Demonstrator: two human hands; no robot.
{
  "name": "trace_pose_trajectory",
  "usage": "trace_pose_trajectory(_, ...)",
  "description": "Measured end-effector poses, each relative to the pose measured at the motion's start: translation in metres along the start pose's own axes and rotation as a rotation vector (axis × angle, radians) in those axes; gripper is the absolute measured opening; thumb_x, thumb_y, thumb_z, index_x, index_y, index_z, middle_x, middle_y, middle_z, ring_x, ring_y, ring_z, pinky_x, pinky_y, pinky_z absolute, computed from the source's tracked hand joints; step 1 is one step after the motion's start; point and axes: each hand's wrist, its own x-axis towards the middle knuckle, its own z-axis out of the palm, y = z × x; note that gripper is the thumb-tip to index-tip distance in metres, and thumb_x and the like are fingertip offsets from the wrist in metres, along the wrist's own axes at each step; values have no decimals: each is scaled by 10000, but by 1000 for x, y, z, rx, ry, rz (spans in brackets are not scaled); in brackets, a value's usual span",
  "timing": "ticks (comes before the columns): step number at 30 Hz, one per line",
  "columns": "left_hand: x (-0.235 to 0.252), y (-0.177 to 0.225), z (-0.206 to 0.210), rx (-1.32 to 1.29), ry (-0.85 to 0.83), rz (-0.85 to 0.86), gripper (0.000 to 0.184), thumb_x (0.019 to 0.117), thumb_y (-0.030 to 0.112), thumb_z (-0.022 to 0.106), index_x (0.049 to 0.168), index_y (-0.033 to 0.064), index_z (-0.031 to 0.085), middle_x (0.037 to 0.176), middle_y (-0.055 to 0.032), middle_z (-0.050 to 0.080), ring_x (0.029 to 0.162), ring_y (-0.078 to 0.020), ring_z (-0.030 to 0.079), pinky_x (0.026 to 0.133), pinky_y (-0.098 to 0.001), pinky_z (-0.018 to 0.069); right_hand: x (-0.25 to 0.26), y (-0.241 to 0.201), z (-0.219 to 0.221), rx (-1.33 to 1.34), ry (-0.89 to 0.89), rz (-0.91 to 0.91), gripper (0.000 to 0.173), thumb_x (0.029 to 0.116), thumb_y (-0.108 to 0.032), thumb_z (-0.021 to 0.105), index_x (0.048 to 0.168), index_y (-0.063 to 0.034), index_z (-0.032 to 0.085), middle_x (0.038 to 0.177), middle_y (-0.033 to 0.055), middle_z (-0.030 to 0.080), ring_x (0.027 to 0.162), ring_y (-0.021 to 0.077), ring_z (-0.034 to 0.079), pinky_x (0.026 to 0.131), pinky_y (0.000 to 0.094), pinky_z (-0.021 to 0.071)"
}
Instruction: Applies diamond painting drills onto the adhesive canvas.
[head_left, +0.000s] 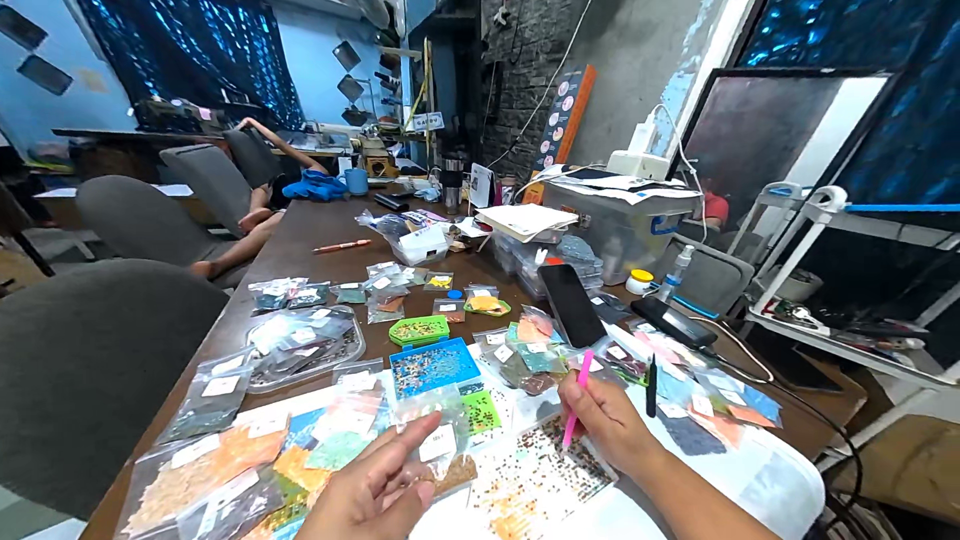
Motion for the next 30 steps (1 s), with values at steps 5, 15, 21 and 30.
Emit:
trace_pose_trajectory(5,1,3,-5,9,17,-3,563,954,-39,572,1493,-68,412,1417,-139,512,992,-17,637,880,-190,545,1,1,-1,19,-5,-11,452,1099,-423,403,838,-97,576,699,-113,541,611,-89,509,580,107,452)
trace_pose_trajectory(15,0,2,-4,23,-14,0,550,962,-23,568,1488,-76,416,1416,-150,506,990,-22,629,876,-196,540,1,2,0,80,-79,-28,422,1097,-437,411,870,-117,568,705,-122,563,628,-83,533,591,114,458)
trace_pose_trajectory(21,0,0,-4,21,-40,3,562,958,-29,559,1496,-73,404,1450,-166,481,1034,-33,634,900,-209,545,1,2,1,54,-58,-38,422,1096,-434,417,857,-120,569,697,-119,553,623,-88,530,588,110,463)
trace_pose_trajectory(30,0,4,-7,47,-30,-11,585,953,-39,555,1513,-62,388,1480,-193,452,1051,-62,632,898,-220,544,1,-1,1,97,-81,-17,426,1087,-455,430,842,-135,567,685,-129,541,609,-89,516,571,110,450)
